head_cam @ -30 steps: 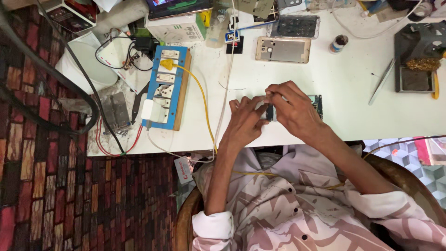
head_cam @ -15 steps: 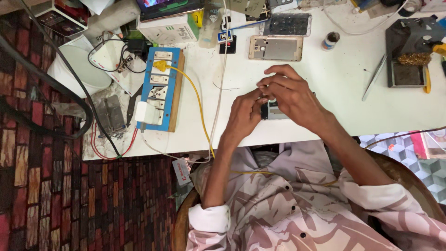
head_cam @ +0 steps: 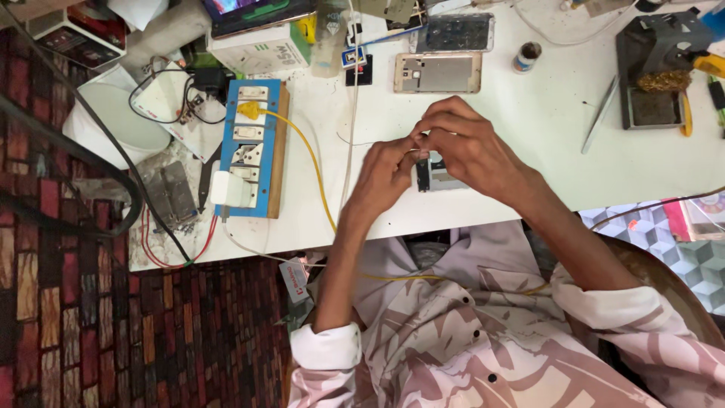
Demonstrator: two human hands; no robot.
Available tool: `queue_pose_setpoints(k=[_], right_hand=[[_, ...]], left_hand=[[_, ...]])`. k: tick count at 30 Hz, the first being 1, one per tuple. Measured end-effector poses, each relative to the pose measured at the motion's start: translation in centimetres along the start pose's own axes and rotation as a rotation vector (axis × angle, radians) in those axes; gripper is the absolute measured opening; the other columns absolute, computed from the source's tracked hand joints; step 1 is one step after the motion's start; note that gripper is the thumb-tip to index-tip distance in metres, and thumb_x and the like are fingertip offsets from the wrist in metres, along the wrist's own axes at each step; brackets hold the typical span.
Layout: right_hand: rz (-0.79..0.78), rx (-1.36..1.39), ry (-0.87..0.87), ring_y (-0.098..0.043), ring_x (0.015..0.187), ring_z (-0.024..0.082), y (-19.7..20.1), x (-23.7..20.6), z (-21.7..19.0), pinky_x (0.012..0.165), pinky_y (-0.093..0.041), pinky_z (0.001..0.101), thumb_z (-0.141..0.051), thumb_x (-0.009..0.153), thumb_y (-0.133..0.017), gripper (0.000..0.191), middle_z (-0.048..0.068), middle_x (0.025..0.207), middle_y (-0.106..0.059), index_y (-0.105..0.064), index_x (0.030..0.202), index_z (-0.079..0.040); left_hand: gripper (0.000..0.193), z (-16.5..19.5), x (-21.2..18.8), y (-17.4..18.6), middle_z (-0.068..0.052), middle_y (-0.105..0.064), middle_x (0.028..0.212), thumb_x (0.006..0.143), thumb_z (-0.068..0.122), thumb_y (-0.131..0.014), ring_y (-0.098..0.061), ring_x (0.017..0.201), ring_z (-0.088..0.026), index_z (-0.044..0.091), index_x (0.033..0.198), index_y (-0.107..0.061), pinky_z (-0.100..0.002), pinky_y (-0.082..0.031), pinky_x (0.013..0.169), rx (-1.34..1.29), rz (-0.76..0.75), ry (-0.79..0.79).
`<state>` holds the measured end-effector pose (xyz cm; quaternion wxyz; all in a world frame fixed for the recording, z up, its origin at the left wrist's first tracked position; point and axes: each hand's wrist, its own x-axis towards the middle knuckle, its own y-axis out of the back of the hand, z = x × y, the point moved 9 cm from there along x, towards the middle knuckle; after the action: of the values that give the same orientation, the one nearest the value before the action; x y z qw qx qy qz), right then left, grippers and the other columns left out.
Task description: The person sits at a repair workbench and disassembles a smartphone, using a screwdriver to remove screws from the phone body and prying and lifting internal components by hand. They set the phone down, reposition it, and continue unscrewing and handling small parts across the workbench.
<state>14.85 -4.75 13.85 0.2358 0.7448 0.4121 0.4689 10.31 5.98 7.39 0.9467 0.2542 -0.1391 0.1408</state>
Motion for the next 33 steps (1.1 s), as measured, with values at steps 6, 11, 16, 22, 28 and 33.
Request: queue_pose_setpoints(k=[6, 11, 16, 22, 28, 33], right_hand=[[0.020, -0.084, 0.013, -0.057, 0.115, 0.034, 0.0, 0.8, 0.4, 0.092, -0.054, 0.0409, 0.002, 0.081, -0.076, 0.013, 0.009, 0.111, -0.070, -0.068, 0.091, 0.002], [0.079, -0.072, 0.086, -0.058, 0.124, 0.034, 0.5, 1.0, -0.3, 0.095, -0.054, 0.0388, 0.001, 0.083, -0.075, 0.011, 0.007, 0.113, -0.070, -0.067, 0.090, 0.000], [0.026, -0.127, 0.017, -0.059, 0.116, 0.031, -0.1, 0.8, 0.5, 0.091, -0.056, 0.0377, 0.008, 0.082, -0.072, 0.014, 0.008, 0.111, -0.070, -0.068, 0.095, 0.003], [0.073, -0.157, -0.024, -0.058, 0.113, 0.033, 0.4, 0.1, 0.5, 0.088, -0.055, 0.0376, 0.004, 0.084, -0.075, 0.012, 0.010, 0.112, -0.068, -0.067, 0.094, 0.003], [0.124, -0.163, 0.068, -0.056, 0.119, 0.035, 1.5, 0.0, -0.6, 0.093, -0.053, 0.0410, 0.001, 0.080, -0.077, 0.012, 0.010, 0.113, -0.067, -0.070, 0.089, -0.003], [0.086, -0.106, 0.030, -0.058, 0.124, 0.033, 1.0, 0.2, 0.0, 0.096, -0.056, 0.0386, 0.007, 0.083, -0.073, 0.012, 0.010, 0.114, -0.067, -0.067, 0.093, 0.001]], left_hand=[[0.017, 0.5, 0.2, 0.2, -0.023, -0.071, 0.082, 0.092, -0.004, -0.059, -0.069, 0.063, -0.033, -0.003, 0.103, -0.071, -0.036, -0.052, 0.059, 0.028, 0.015, -0.039], [0.033, -2.5, 0.5, -1.8, -0.021, -0.059, 0.057, 0.083, -0.008, -0.048, -0.063, 0.049, -0.027, -0.008, 0.111, -0.066, -0.035, -0.053, 0.053, -0.109, -0.122, 0.187], [0.025, -2.3, 0.8, -1.4, -0.017, -0.066, 0.067, 0.089, -0.006, -0.048, -0.072, 0.059, -0.021, -0.008, 0.107, -0.065, -0.034, -0.057, 0.060, -0.085, -0.183, 0.114], [0.020, -0.5, 0.6, -1.4, -0.024, -0.071, 0.085, 0.090, -0.006, -0.052, -0.069, 0.076, -0.032, -0.004, 0.105, -0.065, -0.037, -0.058, 0.067, -0.017, -0.084, -0.092], [0.043, -4.1, 0.4, -4.0, -0.017, -0.062, 0.073, 0.085, -0.004, -0.043, -0.066, 0.057, -0.031, -0.002, 0.123, -0.064, -0.042, -0.059, 0.059, -0.307, -0.263, 0.262], [0.070, -1.4, 0.7, -1.9, -0.020, -0.066, 0.117, 0.065, 0.026, -0.087, -0.065, 0.095, -0.038, -0.004, 0.124, -0.063, -0.049, -0.048, 0.077, 0.275, -0.219, -0.158]])
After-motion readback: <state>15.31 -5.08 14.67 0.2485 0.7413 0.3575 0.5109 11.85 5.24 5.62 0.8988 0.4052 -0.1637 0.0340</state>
